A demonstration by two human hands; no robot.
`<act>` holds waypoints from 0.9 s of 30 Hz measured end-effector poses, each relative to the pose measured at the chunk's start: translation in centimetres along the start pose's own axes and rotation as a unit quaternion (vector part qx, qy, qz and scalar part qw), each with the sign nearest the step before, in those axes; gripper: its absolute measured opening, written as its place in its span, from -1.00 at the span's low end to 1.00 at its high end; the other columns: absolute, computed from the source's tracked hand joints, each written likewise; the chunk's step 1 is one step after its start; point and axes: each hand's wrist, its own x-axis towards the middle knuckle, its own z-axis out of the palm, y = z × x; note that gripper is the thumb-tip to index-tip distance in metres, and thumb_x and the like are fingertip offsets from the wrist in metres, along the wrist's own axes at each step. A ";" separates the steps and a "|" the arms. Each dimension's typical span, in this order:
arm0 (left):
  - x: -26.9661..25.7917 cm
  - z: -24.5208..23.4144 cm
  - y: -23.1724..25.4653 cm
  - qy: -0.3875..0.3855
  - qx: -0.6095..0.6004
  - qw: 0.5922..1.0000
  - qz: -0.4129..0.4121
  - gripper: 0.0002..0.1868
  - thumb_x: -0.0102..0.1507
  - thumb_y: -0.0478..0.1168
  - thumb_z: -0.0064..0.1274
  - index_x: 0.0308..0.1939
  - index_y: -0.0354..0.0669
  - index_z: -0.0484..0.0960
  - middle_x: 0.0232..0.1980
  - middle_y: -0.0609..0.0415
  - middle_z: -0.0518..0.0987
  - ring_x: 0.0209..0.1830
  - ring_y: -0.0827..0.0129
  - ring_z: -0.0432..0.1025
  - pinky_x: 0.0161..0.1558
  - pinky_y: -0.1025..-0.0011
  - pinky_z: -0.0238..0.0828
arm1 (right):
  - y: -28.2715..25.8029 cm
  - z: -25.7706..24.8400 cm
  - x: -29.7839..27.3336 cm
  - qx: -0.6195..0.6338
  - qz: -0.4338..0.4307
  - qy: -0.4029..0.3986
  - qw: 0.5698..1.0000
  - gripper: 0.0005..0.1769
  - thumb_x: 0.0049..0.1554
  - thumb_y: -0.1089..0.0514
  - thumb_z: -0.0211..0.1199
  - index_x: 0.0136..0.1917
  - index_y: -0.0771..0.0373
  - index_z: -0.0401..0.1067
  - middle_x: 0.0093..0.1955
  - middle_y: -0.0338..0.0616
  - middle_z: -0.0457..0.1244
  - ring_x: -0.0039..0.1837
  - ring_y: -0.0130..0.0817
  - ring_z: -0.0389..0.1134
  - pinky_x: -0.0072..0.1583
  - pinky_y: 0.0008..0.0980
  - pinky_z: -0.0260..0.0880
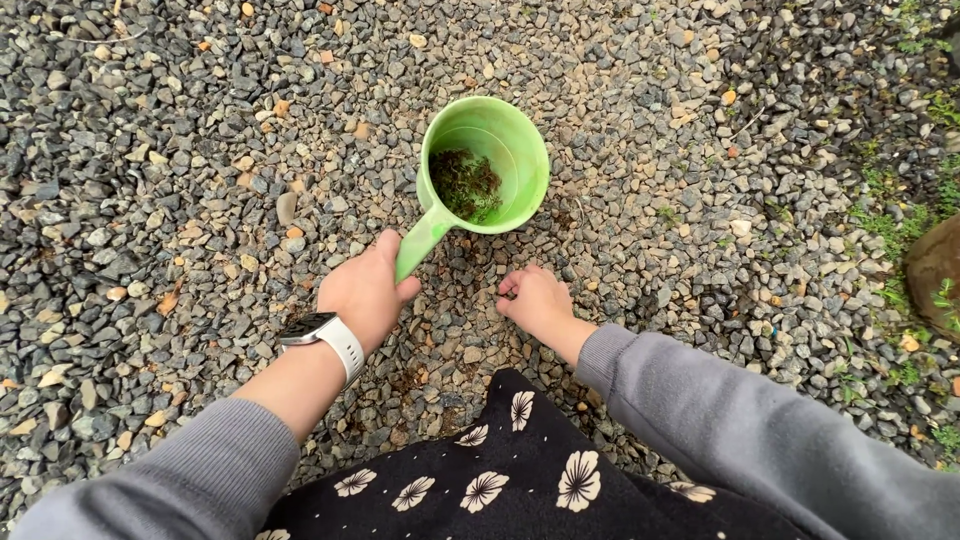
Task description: Picking up small weeds and plant debris from a gravel surface and placing them into a green plastic scoop
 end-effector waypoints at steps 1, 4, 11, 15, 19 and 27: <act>-0.1 -0.1 0.0 -0.003 0.003 1.000 -0.002 -0.64 0.29 -0.07 0.13 -0.05 -0.15 0.32 -0.26 -0.14 0.62 -0.29 -0.11 0.54 -0.23 -0.02 0.45 | -0.3 -0.2 -0.1 -0.001 0.011 0.007 1.000 -0.73 -0.10 0.00 0.48 -0.09 0.02 0.61 -0.04 -0.27 0.32 0.17 -0.26 0.31 0.18 -0.17 0.28; -0.3 -0.4 -0.1 -0.014 0.005 1.000 -0.017 -0.64 0.31 -0.06 0.12 -0.05 -0.16 0.32 -0.29 -0.15 0.62 -0.29 -0.12 0.54 -0.22 -0.02 0.45 | -1.2 -0.9 -0.5 -0.023 0.002 0.021 1.000 -0.69 -0.04 -0.12 0.49 -0.10 0.05 0.59 -0.03 -0.22 0.30 0.17 -0.20 0.29 0.18 -0.16 0.23; -0.1 -0.1 -0.5 -0.011 0.008 1.000 -0.013 -0.60 0.26 -0.05 0.16 -0.07 -0.19 0.31 -0.26 -0.16 0.63 -0.27 -0.12 0.55 -0.23 -0.03 0.46 | 0.1 0.1 0.3 0.001 -0.033 0.074 0.997 -0.79 0.00 -0.03 0.45 -0.11 0.04 0.58 -0.02 -0.26 0.31 0.19 -0.20 0.28 0.17 -0.16 0.20; 0.0 -0.1 -0.2 -0.019 0.010 0.999 -0.023 -0.61 0.28 -0.05 0.14 -0.05 -0.18 0.31 -0.28 -0.16 0.63 -0.27 -0.12 0.55 -0.22 -0.02 0.46 | 0.1 -0.3 0.0 -0.035 -0.078 0.081 0.993 -0.83 0.00 0.03 0.44 -0.13 0.05 0.57 -0.03 -0.27 0.31 0.20 -0.22 0.27 0.17 -0.18 0.17; 0.2 0.0 -0.1 -0.014 0.012 1.000 -0.019 -0.61 0.28 -0.05 0.14 -0.05 -0.17 0.31 -0.29 -0.16 0.63 -0.28 -0.12 0.55 -0.21 -0.02 0.46 | 0.2 -0.6 0.1 -0.058 -0.131 0.073 0.987 -0.86 0.04 0.03 0.39 -0.12 0.05 0.58 -0.08 -0.29 0.32 0.15 -0.24 0.27 0.17 -0.21 0.16; 0.3 0.1 0.4 -0.010 0.007 1.000 -0.019 -0.61 0.27 -0.05 0.15 -0.04 -0.16 0.33 -0.29 -0.15 0.63 -0.27 -0.12 0.55 -0.20 -0.02 0.46 | 1.3 -1.0 0.8 -0.042 -0.166 0.075 0.982 -0.87 0.15 0.07 0.29 -0.09 0.13 0.56 -0.05 -0.19 0.33 0.13 -0.18 0.27 0.17 -0.18 0.18</act>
